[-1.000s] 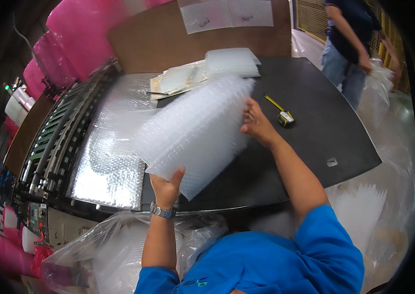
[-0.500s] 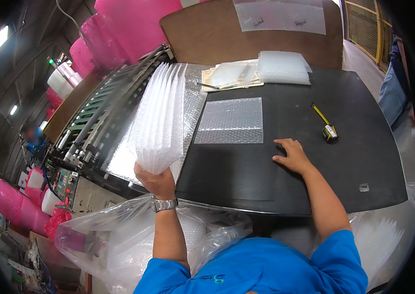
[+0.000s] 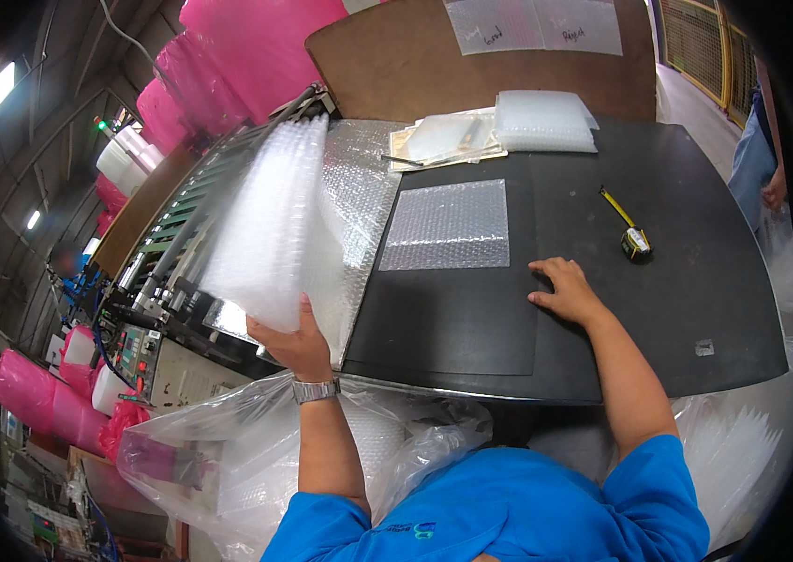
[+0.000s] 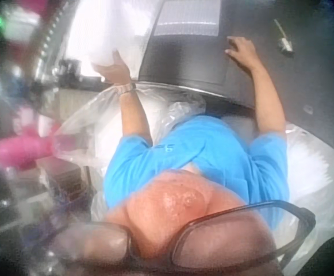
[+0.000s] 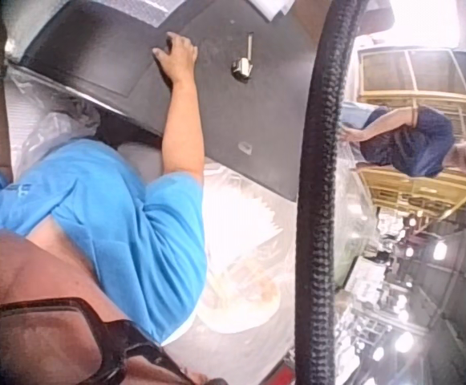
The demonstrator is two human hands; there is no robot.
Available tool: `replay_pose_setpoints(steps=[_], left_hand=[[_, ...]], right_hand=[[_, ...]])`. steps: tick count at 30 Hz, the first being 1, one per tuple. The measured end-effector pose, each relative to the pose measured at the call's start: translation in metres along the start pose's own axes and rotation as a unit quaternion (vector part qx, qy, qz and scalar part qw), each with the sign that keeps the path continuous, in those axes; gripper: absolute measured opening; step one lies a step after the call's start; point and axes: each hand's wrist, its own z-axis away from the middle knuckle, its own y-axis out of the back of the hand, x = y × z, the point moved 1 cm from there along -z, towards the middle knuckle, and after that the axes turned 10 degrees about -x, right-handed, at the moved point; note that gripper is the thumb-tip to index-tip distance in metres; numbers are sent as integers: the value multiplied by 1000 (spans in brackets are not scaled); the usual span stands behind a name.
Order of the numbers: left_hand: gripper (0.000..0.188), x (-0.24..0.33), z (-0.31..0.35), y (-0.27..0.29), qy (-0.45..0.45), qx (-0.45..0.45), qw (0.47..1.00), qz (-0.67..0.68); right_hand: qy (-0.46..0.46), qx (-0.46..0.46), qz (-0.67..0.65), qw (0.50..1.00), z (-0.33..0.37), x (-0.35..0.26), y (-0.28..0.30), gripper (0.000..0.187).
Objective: The person stacks sheets of bubble wrap on a black table in a warehouse. They repeatedly pick up sheets, align them, and place them into a growing pile. Another person is visible in the background handling similar materials.
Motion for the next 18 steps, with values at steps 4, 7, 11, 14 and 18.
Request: replay_pose_setpoints(steps=[4, 7, 11, 14, 18], left_hand=[[52, -4, -17, 3, 279, -49, 835, 472], [53, -13, -24, 2, 417, -52, 661, 621], [50, -13, -26, -7, 431, -6, 637, 639], [48, -15, -26, -11, 415, -5, 647, 640], [48, -15, -26, -13, 412, -4, 638, 651]], right_hand=[[1, 3, -3, 1000, -1, 2, 0, 51], [0, 2, -8, 1000, 0, 1, -1, 51], [-6, -5, -5, 1000, -1, 2, -1, 52], [-13, -17, -2, 1000, 1, -1, 2, 51], [-14, -21, -11, 1000, 2, -3, 3, 51]])
